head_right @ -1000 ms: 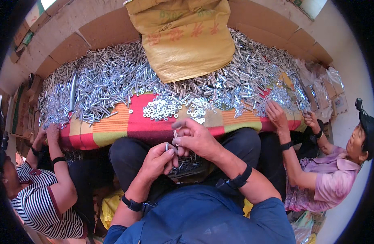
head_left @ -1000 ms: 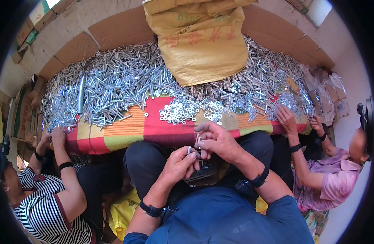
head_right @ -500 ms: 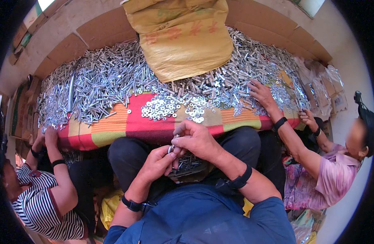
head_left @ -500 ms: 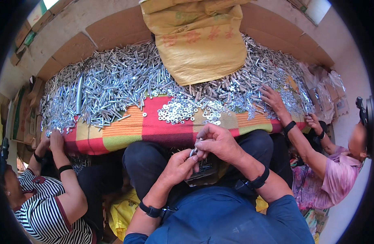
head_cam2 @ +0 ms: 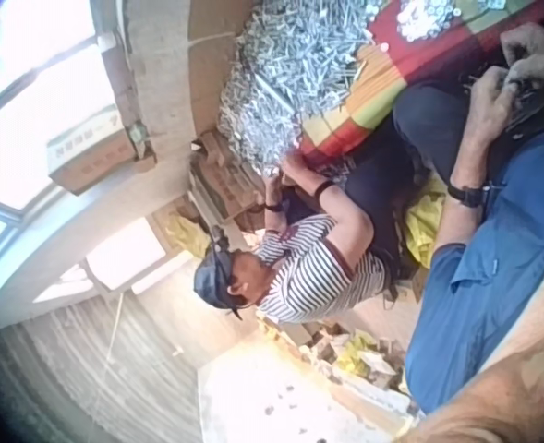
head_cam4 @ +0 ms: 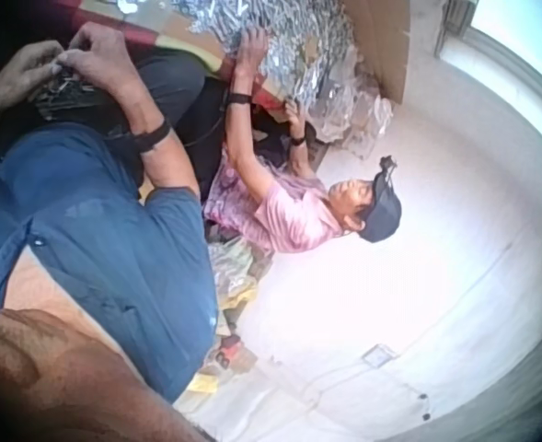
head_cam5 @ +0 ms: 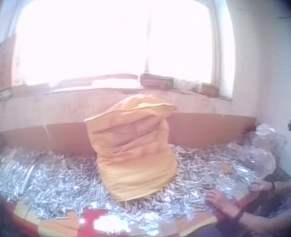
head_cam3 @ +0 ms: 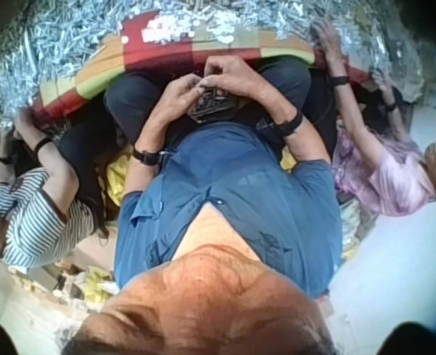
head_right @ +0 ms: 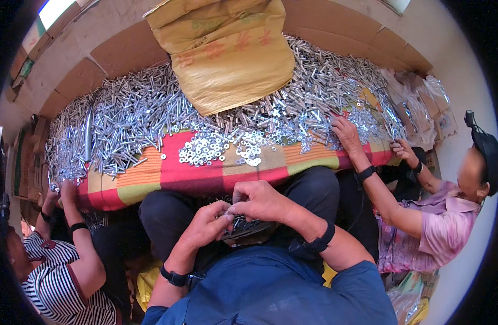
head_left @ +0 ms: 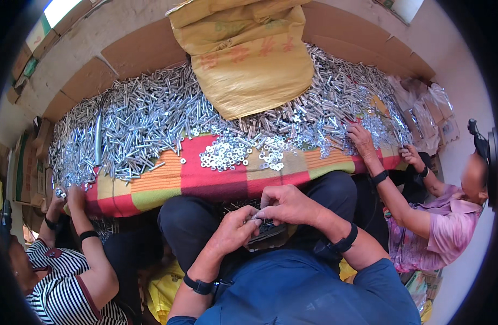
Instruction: Sorting and assembling metal screws and washers from a large pile.
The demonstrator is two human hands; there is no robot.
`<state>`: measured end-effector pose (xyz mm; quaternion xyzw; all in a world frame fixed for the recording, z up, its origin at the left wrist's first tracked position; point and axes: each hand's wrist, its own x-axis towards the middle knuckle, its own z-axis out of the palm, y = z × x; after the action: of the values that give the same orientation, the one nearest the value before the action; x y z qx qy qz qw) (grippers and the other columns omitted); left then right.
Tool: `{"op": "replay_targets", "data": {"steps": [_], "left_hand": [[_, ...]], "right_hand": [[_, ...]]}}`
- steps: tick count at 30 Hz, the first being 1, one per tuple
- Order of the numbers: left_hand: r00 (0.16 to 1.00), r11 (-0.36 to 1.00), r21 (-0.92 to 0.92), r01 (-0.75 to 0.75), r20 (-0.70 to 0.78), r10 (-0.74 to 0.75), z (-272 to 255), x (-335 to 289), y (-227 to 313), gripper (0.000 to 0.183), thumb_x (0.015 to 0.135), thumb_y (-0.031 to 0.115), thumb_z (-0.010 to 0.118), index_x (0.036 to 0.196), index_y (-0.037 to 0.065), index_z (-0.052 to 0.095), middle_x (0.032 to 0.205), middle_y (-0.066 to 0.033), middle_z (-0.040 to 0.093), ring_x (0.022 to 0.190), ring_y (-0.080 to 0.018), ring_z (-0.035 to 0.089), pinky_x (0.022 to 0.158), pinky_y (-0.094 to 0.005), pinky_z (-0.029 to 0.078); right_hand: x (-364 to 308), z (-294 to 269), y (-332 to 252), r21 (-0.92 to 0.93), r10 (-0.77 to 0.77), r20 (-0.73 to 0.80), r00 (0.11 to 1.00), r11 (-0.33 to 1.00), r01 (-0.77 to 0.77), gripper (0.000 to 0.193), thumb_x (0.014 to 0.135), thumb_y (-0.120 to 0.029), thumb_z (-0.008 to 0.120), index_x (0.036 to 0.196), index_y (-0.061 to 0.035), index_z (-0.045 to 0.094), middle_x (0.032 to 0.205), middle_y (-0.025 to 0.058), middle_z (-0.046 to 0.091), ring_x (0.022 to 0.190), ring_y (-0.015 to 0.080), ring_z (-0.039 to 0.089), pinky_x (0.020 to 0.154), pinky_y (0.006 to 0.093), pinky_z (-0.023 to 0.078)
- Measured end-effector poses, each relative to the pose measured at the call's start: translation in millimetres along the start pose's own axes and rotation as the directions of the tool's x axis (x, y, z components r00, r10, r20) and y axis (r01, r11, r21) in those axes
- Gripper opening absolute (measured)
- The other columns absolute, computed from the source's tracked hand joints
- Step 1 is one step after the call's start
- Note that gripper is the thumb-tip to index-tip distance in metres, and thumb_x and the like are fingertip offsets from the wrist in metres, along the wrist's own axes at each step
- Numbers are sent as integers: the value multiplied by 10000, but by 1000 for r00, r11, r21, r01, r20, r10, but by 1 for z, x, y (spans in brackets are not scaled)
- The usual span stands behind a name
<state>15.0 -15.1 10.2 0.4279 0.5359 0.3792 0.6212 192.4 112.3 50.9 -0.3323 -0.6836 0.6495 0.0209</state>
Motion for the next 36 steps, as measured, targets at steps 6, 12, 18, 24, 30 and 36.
{"op": "replay_targets", "data": {"steps": [6, 12, 18, 24, 30, 36], "left_hand": [[999, 934, -357, -29, 27, 41, -6, 1, 3, 289, 1028, 250, 548, 1107, -21, 611, 744, -89, 643, 451, -87, 484, 432, -215, 367], [999, 918, -395, -33, 5, 38, -7, 2, -10, 419, 1076, 376, 459, 961, 11, 632, 714, -80, 634, 434, -90, 460, 422, -221, 343], [994, 907, -416, -72, -106, 31, -8, 2, -11, 395, 1072, 361, 476, 907, 31, 617, 686, -68, 623, 430, -88, 449, 418, -219, 340], [981, 904, -418, -91, -196, 8, -9, 4, -10, 361, 1068, 325, 495, 917, 22, 619, 686, -62, 614, 434, -77, 447, 418, -212, 338], [979, 903, -417, -100, -203, 14, -9, 4, -9, 343, 1065, 307, 501, 916, 21, 619, 684, -62, 614, 431, -75, 448, 413, -213, 334], [977, 909, -403, -108, -213, 21, -9, 4, -9, 333, 1063, 297, 501, 909, 25, 615, 670, -69, 615, 414, -82, 434, 400, -222, 320]], "right_hand": [[3, -9, 35, 594, 30, -14, 999, 804, -16, 132, 932, -111, 706, 961, -19, 615, 740, 27, 633, 568, 96, 609, 517, 231, 488], [9, 8, 20, 526, -6, -22, 1000, 850, 17, 122, 932, -89, 702, 963, -22, 605, 764, 35, 644, 586, 94, 613, 528, 229, 501], [20, 6, 5, 304, -36, -12, 999, 952, 39, 110, 944, -114, 691, 963, -26, 628, 808, 23, 656, 626, 64, 601, 561, 224, 503], [48, -30, 17, -752, -594, -205, 778, 604, 263, 119, 875, -143, 661, 940, -44, 674, 882, 213, 618, 814, 441, 622, 708, 502, 520], [49, -79, 50, -790, -550, -327, 768, 605, 97, 172, 808, -129, 710, 915, -7, 653, 853, 196, 627, 846, 394, 640, 747, 472, 509], [39, -97, 54, -688, -447, -396, 802, 723, 63, 158, 789, -126, 714, 841, 4, 641, 849, 218, 646, 847, 434, 637, 764, 492, 510]]}}
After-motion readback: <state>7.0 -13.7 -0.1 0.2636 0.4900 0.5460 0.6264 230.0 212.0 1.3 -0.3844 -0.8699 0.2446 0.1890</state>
